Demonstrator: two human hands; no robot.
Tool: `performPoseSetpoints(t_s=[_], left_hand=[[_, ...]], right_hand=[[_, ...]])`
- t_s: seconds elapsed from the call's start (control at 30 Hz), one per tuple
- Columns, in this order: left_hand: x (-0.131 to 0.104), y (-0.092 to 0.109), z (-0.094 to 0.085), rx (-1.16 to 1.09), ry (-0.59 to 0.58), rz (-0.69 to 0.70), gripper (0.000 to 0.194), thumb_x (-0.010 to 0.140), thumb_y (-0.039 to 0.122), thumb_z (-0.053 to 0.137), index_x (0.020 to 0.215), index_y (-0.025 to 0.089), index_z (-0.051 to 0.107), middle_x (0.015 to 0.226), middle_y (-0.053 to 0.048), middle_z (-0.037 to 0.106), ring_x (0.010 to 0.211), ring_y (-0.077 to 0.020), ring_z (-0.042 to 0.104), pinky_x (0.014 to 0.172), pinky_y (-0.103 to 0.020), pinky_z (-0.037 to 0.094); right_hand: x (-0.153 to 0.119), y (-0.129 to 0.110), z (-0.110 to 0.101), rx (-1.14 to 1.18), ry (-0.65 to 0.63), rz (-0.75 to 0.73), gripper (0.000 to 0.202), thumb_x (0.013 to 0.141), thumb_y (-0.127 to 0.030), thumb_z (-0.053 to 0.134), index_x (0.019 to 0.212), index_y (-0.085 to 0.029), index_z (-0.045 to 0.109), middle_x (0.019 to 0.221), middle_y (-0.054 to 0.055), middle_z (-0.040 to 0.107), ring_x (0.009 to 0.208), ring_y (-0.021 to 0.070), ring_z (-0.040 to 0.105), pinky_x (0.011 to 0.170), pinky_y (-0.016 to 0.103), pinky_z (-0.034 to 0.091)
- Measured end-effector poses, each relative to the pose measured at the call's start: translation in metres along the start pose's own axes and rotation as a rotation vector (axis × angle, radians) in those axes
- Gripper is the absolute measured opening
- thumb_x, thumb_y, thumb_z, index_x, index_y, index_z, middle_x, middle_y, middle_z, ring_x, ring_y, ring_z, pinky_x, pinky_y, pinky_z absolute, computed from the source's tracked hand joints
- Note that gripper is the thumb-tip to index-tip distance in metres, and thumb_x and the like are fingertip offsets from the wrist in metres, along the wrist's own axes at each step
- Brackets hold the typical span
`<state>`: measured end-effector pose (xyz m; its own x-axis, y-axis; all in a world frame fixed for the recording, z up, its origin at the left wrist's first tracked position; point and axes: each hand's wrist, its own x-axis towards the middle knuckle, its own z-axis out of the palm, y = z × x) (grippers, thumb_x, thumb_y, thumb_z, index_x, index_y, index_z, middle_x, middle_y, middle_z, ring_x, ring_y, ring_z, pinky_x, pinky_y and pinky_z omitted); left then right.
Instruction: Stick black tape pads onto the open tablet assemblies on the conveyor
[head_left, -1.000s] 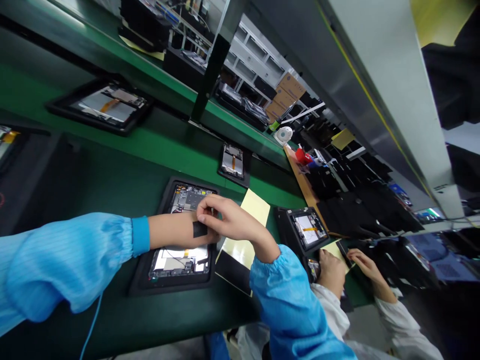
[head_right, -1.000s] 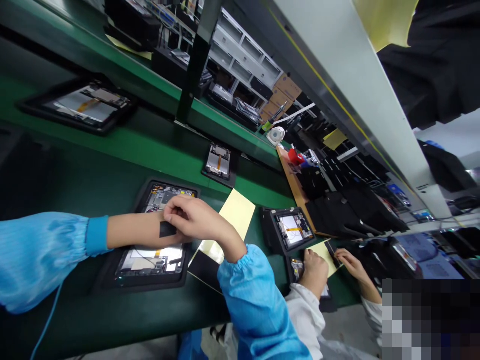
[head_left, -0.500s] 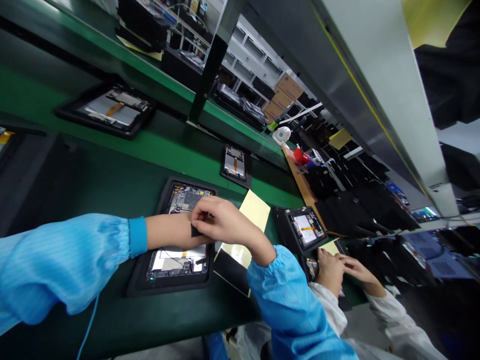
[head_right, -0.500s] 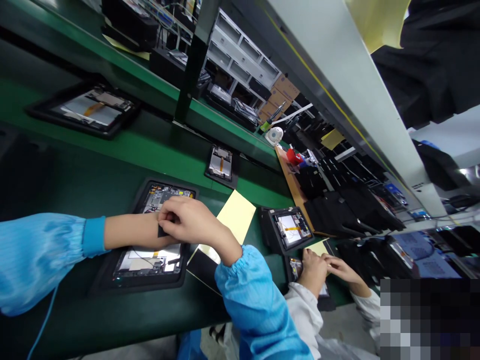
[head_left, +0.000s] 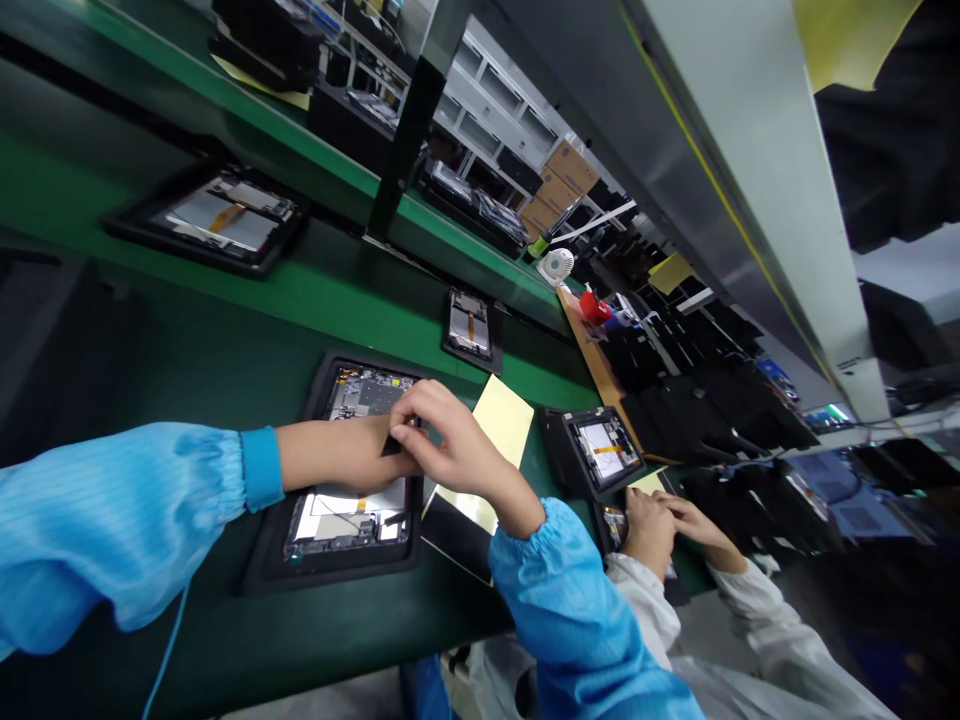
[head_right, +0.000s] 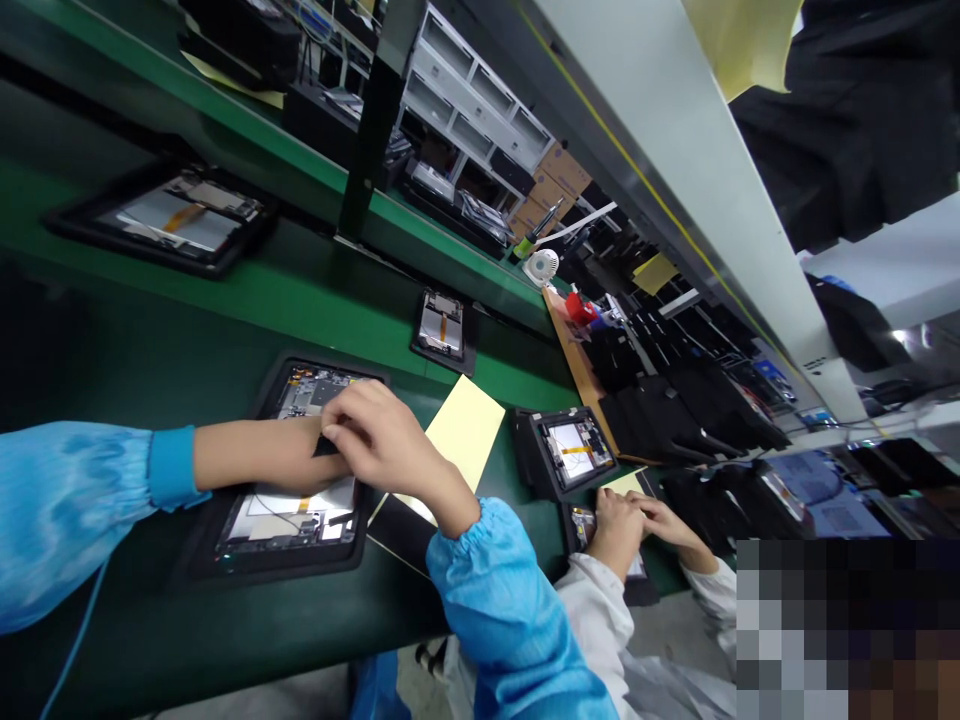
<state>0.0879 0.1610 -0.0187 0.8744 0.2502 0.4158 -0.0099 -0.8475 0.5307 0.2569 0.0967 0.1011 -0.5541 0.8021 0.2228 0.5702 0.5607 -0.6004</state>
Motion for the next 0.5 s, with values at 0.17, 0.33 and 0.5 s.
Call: performPoseSetpoints(t_s=[0.17,0.33,0.5], left_hand=[[0.003,0.006,-0.006,0.015,-0.039,0.118,0.038,0.112,0.021,0.037,0.087,0.017,0.064,0.078,-0.006,0.069,0.064,-0.0145,0.053,0.058,-0.03,0.041],[0.005,0.009,-0.005,0.054,-0.013,0.185,0.038,0.112,0.021,0.035,0.09,0.018,0.066,0.079,-0.003,0.069,0.063,-0.011,0.053,0.059,-0.029,0.042],[0.008,0.006,-0.015,0.08,0.017,0.211,0.047,0.116,0.025,0.03,0.1,0.02,0.074,0.095,-0.001,0.077,0.084,-0.009,0.068,0.08,-0.023,0.053]], right_hand=[[-0.012,0.006,0.005,0.128,0.161,0.122,0.016,0.111,-0.032,0.061,0.097,-0.025,0.059,0.113,0.009,0.069,0.112,0.0256,0.065,0.105,0.042,0.053],[-0.008,-0.002,-0.002,0.218,0.176,0.142,0.015,0.108,-0.034,0.065,0.096,-0.025,0.061,0.118,0.01,0.072,0.118,0.0259,0.067,0.111,0.043,0.053],[-0.021,-0.023,-0.02,0.369,0.344,0.266,0.015,0.1,-0.035,0.075,0.092,-0.024,0.068,0.118,0.009,0.072,0.117,0.0256,0.067,0.102,0.039,0.055]])
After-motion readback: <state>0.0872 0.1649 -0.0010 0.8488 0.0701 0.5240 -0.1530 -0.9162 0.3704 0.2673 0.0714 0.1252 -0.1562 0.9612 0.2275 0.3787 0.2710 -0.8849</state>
